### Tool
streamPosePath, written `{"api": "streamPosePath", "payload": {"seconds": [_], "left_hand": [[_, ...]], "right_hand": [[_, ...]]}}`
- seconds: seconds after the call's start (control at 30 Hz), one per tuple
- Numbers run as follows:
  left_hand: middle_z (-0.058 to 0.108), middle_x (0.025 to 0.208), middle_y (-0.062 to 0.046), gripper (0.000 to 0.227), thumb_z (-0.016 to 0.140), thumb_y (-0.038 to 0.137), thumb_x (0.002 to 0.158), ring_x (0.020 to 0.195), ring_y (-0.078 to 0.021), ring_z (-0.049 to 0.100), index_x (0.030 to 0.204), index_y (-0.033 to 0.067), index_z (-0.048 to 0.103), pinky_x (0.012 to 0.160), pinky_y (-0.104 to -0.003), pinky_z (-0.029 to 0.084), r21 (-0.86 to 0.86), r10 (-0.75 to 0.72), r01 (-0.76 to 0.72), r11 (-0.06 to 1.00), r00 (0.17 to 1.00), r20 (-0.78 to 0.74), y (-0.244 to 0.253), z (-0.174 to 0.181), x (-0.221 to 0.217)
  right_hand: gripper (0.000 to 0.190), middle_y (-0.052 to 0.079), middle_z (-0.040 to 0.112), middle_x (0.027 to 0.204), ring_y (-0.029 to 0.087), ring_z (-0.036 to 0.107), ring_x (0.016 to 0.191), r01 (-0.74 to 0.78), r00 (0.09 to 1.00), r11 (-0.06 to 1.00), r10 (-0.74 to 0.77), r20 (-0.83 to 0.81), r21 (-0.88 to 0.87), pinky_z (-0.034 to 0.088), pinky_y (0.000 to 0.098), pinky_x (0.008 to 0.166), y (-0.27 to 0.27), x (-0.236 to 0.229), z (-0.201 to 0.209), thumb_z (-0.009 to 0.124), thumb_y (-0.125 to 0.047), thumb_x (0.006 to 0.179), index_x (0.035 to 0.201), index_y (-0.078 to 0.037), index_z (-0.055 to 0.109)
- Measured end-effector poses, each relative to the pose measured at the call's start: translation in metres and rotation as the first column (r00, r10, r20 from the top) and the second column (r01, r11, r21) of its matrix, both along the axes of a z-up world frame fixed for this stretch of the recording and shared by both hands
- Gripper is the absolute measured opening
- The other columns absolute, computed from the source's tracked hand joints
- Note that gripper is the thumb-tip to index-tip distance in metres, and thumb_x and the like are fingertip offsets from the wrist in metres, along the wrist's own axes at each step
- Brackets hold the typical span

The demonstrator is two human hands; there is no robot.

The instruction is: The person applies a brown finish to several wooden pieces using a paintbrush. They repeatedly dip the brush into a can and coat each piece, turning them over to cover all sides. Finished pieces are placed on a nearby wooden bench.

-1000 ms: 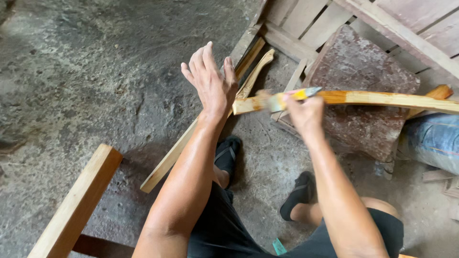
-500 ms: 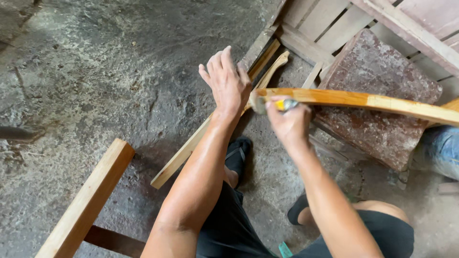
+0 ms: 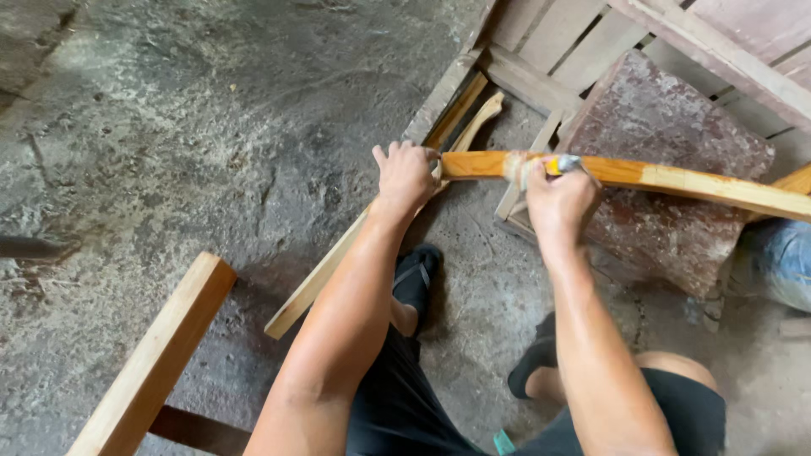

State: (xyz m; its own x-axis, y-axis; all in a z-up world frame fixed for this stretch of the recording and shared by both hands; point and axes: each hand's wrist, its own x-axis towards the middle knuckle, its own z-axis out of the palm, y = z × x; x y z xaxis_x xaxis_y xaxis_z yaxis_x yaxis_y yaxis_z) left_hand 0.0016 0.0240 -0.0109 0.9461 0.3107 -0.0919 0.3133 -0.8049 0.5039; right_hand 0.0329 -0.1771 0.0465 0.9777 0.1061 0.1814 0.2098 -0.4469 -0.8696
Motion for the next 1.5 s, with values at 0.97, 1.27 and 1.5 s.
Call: {"api": "streamPosePath", "payload": {"seconds": [0.97, 1.27, 1.5], "left_hand": [[0.073, 0.085, -0.019, 0.055, 0.072, 0.048, 0.084, 0.077, -0.0275, 0.069, 0.084, -0.0064, 0.074, 0.075, -0.042, 0.052, -0.651, 0.354, -0.481, 0.587, 0.876, -0.328, 0.007, -0.055, 0.043], [0.074, 0.105, -0.028, 0.056, 0.07, 0.048, 0.086, 0.101, -0.036, 0.073, 0.099, -0.0069, 0.072, 0.093, -0.048, 0.052, -0.518, 0.346, -0.457, 0.723, 0.889, -0.3, 0.002, -0.027, 0.036], [0.061, 0.13, -0.017, 0.062, 0.079, 0.05, 0.083, 0.13, -0.0367, 0.045, 0.125, 0.0064, 0.065, 0.114, -0.071, 0.018, 0.108, 0.047, -0.081, 0.991, 0.959, 0.281, -0.082, 0.01, 0.049]], "right_hand": [[0.015, 0.015, 0.074, 0.102, 0.025, 0.075, 0.093, -0.138, 0.846, 0.987, 0.162, 0.508, -0.086, 0.062, 0.0372, 0.082, -0.032, -0.034, -0.045, 0.077, -0.006, 0.094, 0.108, -0.002, 0.071], [0.021, 0.018, 0.075, 0.084, 0.03, 0.073, 0.073, 0.374, 0.927, 0.793, -0.307, 0.215, -0.482, 0.055, 0.041, 0.069, -0.144, 0.079, 0.002, 0.083, -0.026, 0.097, 0.094, -0.005, 0.079], [0.013, 0.014, 0.077, 0.085, 0.023, 0.075, 0.076, 0.141, 0.959, 0.967, -0.081, 0.271, -0.211, 0.058, 0.0387, 0.068, -0.172, 0.087, -0.017, 0.077, -0.016, 0.089, 0.094, -0.004, 0.077]]}}
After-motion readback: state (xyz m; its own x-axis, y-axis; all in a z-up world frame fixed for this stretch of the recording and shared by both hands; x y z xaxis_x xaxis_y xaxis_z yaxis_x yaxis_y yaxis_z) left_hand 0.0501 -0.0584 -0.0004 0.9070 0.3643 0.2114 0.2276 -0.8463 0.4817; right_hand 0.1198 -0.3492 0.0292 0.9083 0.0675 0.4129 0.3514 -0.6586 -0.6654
